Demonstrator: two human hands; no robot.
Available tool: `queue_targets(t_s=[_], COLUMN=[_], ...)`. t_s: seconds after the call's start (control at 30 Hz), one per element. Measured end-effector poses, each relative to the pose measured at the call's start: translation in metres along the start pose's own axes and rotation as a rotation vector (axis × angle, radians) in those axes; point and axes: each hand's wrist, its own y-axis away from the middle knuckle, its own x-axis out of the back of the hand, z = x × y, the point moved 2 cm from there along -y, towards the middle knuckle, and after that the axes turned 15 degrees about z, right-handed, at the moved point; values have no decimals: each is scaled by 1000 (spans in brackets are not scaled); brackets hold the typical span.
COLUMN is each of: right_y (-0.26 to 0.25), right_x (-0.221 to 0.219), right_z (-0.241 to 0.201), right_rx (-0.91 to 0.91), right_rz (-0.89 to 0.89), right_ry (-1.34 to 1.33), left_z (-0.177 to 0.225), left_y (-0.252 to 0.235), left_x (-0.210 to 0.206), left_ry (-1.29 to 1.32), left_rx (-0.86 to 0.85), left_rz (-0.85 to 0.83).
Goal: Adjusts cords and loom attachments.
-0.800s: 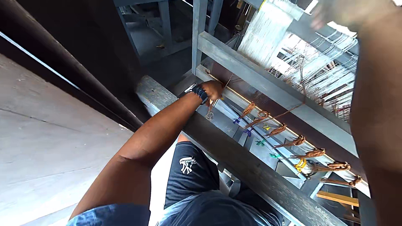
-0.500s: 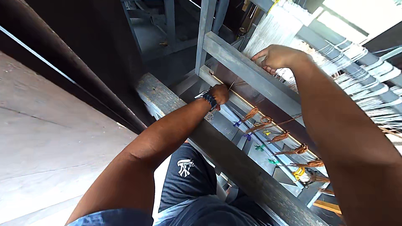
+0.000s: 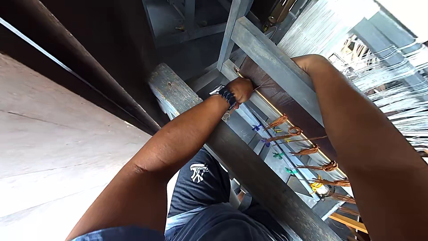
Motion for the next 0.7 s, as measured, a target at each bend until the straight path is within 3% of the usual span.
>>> queue_targets(t_s=[0.2, 0.5, 0.7], right_y=[1, -5, -6], right_x=[1, 4, 2], right_z=[1, 6, -1], right_rx=[54, -13, 27], right_rz=[-36, 77, 135], right_ry=[64, 168, 424], left_z=[-1, -4, -3], left_y=[0, -1, 2], left_x=[2, 2, 5], left_ry=[13, 104, 65], left_rx=[13, 69, 9], left_rz=[14, -33, -28])
